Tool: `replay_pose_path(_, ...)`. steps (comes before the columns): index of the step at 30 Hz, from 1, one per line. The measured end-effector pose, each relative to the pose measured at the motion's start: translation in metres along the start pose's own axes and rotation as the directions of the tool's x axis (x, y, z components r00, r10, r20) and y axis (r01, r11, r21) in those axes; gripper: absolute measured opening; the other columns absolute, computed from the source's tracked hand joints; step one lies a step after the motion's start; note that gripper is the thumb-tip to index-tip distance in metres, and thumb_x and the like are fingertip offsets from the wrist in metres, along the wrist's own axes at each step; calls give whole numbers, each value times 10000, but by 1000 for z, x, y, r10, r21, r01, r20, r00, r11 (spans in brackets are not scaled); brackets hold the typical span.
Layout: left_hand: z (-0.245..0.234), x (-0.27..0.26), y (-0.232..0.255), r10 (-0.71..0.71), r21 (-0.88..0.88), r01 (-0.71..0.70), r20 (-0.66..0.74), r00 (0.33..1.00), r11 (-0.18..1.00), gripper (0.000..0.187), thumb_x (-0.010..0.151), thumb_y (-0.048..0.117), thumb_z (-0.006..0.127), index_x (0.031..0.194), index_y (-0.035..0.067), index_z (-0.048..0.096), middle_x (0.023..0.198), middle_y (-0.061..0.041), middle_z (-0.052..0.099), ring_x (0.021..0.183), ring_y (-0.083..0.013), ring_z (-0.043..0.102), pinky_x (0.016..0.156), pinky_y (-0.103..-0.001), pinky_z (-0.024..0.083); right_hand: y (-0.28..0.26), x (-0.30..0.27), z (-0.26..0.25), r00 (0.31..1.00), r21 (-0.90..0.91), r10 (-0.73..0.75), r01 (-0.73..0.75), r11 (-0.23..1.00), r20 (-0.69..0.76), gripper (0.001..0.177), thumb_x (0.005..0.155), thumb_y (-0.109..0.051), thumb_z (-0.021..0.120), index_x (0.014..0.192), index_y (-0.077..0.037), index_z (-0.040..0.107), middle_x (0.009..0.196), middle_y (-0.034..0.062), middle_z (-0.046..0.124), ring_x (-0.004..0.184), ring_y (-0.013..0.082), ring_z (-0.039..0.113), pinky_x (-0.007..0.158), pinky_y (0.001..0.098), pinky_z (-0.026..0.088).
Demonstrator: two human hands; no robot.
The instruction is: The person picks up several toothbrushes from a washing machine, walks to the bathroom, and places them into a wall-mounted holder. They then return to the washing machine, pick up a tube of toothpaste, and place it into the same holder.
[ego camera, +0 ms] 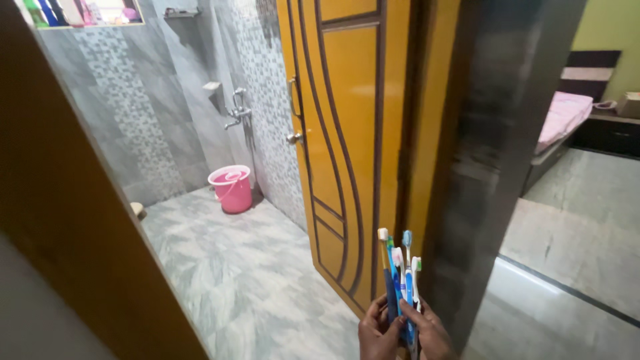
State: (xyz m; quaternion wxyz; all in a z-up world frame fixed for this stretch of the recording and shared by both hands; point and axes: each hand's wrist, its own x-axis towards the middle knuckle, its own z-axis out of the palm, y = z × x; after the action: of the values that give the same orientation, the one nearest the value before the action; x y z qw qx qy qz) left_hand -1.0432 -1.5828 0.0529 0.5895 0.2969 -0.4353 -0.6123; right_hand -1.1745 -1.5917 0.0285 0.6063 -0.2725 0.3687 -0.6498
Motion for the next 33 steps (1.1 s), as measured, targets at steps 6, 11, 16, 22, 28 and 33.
replay_pose_path(6,-51,78,11,-20,-85,23,42,999,996,525,849,-137,654,1354,-107,516,1170,-236,765,1081,-250,748,917,-332,609,13,70,52,997,60,66,-68,996,44,363,945,-179,660,1248,20,636,916,132,736,782,203,711,679,329,577)
replay_pose_path(11,-86,122,9,71,-79,-67,47,996,995,541,842,-137,666,1359,-105,511,1195,-202,760,1111,-221,744,953,-317,595,35,116,84,1000,-7,-25,25,1000,5,389,919,-151,670,1291,-42,633,930,100,726,798,195,692,683,326,568)
replay_pose_path(16,-109,159,4,36,-76,-31,60,998,997,535,844,-126,669,1360,-120,531,1197,-220,755,1113,-236,736,967,-325,584,48,164,86,999,-46,19,-21,999,-32,454,885,-158,684,1319,-43,624,957,105,743,863,219,702,763,325,567)
replay_pose_path(22,-131,209,3,79,-68,-73,86,993,995,519,859,-127,676,1354,-128,522,1216,-219,749,1136,-231,740,992,-326,589,58,222,97,1000,-133,12,-15,991,-24,433,896,-156,722,1301,-14,664,953,128,728,831,209,689,750,307,536)
replay_pose_path(28,-144,275,-13,96,0,-96,-14,995,995,487,853,-107,667,1331,-126,573,1187,-230,757,1097,-227,748,950,-314,604,52,298,111,992,-76,52,-43,996,114,359,900,-118,715,1227,20,664,939,129,742,804,215,706,729,336,551)
replay_pose_path(33,-163,341,-29,176,-2,-177,95,980,984,568,847,-47,657,1402,-99,548,1207,-196,754,1120,-215,745,992,-310,569,40,367,119,965,-110,112,-88,990,237,381,879,-118,718,1213,63,686,999,151,785,882,246,743,804,364,579)
